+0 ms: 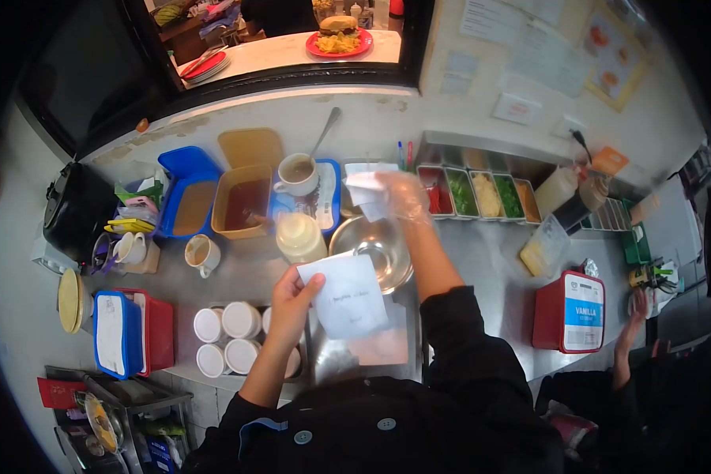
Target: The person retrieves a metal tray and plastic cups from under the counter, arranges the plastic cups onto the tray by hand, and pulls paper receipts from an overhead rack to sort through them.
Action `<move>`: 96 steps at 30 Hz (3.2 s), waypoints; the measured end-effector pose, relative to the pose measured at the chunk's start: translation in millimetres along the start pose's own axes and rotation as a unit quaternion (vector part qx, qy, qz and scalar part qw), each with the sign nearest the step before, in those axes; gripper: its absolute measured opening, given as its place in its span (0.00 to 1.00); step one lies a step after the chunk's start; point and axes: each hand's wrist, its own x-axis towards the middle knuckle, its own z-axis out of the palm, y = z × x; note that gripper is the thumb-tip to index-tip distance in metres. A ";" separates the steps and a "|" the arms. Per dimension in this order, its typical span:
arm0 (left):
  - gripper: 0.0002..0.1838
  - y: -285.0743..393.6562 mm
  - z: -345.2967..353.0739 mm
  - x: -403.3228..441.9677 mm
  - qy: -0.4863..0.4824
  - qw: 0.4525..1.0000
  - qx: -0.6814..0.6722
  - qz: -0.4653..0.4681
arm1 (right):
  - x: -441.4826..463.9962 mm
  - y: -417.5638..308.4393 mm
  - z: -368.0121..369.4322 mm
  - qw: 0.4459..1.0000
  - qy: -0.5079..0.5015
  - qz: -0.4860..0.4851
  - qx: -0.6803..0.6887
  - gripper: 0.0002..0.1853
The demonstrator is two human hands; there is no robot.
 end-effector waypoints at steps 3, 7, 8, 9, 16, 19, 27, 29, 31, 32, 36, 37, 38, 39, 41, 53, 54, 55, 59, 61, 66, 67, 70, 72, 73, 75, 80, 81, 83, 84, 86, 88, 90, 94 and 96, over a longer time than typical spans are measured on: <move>0.11 2.7 -5.0 -0.4 0.015 1.000 -0.009 -0.002 | -21.1 -29.9 -17.3 0.988 0.059 -0.061 0.129 0.15; 0.12 -2.9 -18.4 -6.8 0.038 0.987 -0.149 -0.044 | -88.9 -13.9 -71.4 0.956 -0.279 -0.066 -0.062 0.08; 0.13 -9.3 -22.9 -6.8 0.027 0.987 -0.155 -0.040 | -112.0 -2.1 -74.8 0.901 -0.391 -0.114 -0.147 0.09; 0.15 -13.7 -24.4 -6.8 0.016 0.986 -0.160 -0.035 | -139.9 22.9 -70.5 0.891 -0.404 -0.115 -0.174 0.09; 0.17 -19.9 5.5 -0.7 -0.005 0.995 -0.082 -0.058 | -159.8 44.7 -76.0 0.864 -0.336 -0.068 -0.370 0.12; 0.17 -25.4 15.2 8.9 -0.036 0.991 -0.100 -0.077 | -88.6 6.0 -68.0 0.906 -0.087 -0.113 -0.399 0.11; 0.18 -16.3 45.7 51.1 -0.025 0.996 -0.077 -0.046 | 102.2 63.5 -12.2 0.987 -0.124 0.036 -0.097 0.16; 0.18 -13.8 42.7 57.7 -0.011 0.998 -0.060 -0.031 | 111.3 71.1 -14.0 0.804 -0.138 -0.178 -0.550 0.14; 0.18 -12.7 46.9 59.7 0.000 0.999 -0.047 -0.025 | 104.6 84.3 -18.9 0.828 -0.132 -0.170 -0.518 0.14; 0.18 -12.2 52.2 59.7 0.013 0.999 -0.035 -0.012 | 97.3 92.3 -24.2 0.851 -0.122 -0.161 -0.485 0.15; 0.19 -34.0 53.9 70.1 -0.004 1.000 -0.004 0.023 | 68.7 50.2 -45.0 0.875 -0.093 -0.140 -0.455 0.14; 0.19 -37.7 53.9 71.2 -0.004 1.000 -0.002 0.023 | 73.6 52.0 -50.5 0.898 0.011 -0.147 -0.416 0.12; 0.18 -41.4 54.0 72.2 0.003 1.000 -0.023 0.004 | 79.3 54.1 -52.9 0.909 0.115 -0.151 -0.371 0.11; 0.17 -42.1 55.0 72.4 0.011 0.999 -0.043 -0.015 | 89.8 59.7 -51.6 0.910 0.116 -0.150 -0.369 0.11; 0.17 -41.0 57.5 72.2 0.022 0.998 -0.057 -0.020 | 112.3 69.1 -47.4 0.897 0.074 -0.067 -0.430 0.09; 0.17 -38.7 72.2 75.9 0.072 0.990 -0.115 0.043 | -99.3 -55.9 -52.3 0.954 0.102 -0.242 0.146 0.05; 0.17 -34.1 76.4 73.7 0.085 0.988 -0.120 0.046 | -122.8 -59.9 -48.7 0.970 0.058 -0.210 0.109 0.04; 0.17 -30.9 78.6 71.7 0.083 0.988 -0.122 0.046 | -141.2 -63.4 -45.2 0.981 0.013 -0.177 0.072 0.04; 0.15 -23.2 89.2 62.8 0.075 0.995 -0.023 0.058 | -163.7 -43.1 -33.9 0.962 0.032 -0.256 -0.085 0.06; 0.15 -23.9 93.1 60.3 0.052 0.991 -0.036 0.120 | -163.4 -46.0 -34.0 0.902 0.030 -0.364 -0.229 0.07; 0.15 -22.8 92.8 58.6 0.060 0.988 0.001 0.141 | -154.1 -38.3 -37.9 0.948 0.091 -0.253 -0.172 0.04; 0.15 -22.7 92.1 59.3 0.060 0.987 0.004 0.151 | -153.4 -37.0 -38.7 0.948 0.090 -0.253 -0.171 0.04; 0.19 -27.7 87.0 65.7 0.053 0.987 0.000 0.151 | -149.1 -28.2 -46.8 0.939 0.068 -0.290 -0.173 0.03; 0.21 -12.0 88.3 74.4 0.058 0.977 0.043 0.200 | -134.8 -2.4 -69.2 0.949 0.191 -0.228 -0.105 0.04; 0.22 -3.6 86.4 84.5 0.054 0.973 0.083 0.208 | -133.1 -5.7 -74.1 0.949 0.191 -0.229 -0.104 0.04; 0.16 13.6 83.9 115.2 0.062 0.940 0.181 0.283 | -136.7 -15.4 -81.1 0.958 0.229 -0.140 -0.106 0.05; 0.13 61.4 104.0 191.6 0.077 0.939 0.161 0.295 | -148.3 -8.3 -83.2 0.961 0.217 -0.106 -0.136 0.08; 0.17 64.2 105.9 199.9 0.080 0.930 0.214 0.287 | -145.3 -4.9 -86.2 0.960 0.219 -0.106 -0.136 0.08; 0.20 20.6 85.7 230.5 0.106 0.872 0.380 0.289 | -142.7 5.2 -92.8 0.938 0.250 -0.122 -0.206 0.08; 0.21 -19.2 68.8 249.5 0.115 0.832 0.467 0.278 | -140.5 4.7 -93.1 0.938 0.251 -0.118 -0.206 0.08; 0.24 -60.7 48.5 258.0 0.049 0.831 0.546 0.092 | -117.5 -3.2 -95.5 0.967 0.234 -0.084 -0.046 0.07; 0.26 -68.7 56.9 252.3 0.058 0.839 0.530 0.106 | -75.8 7.9 -96.2 0.963 0.209 -0.167 0.016 0.09; 0.31 -65.0 71.3 241.7 0.072 0.870 0.481 0.082 | -30.3 19.8 -99.4 0.954 0.176 -0.223 -0.097 0.10; 0.32 -40.3 97.9 207.4 0.134 0.873 0.467 0.037 | 69.1 60.1 -74.2 0.966 0.125 -0.067 -0.216 0.11; 0.28 -44.1 98.1 186.5 0.170 0.799 0.517 0.254 | 103.8 84.7 -62.0 0.941 0.117 -0.069 -0.311 0.10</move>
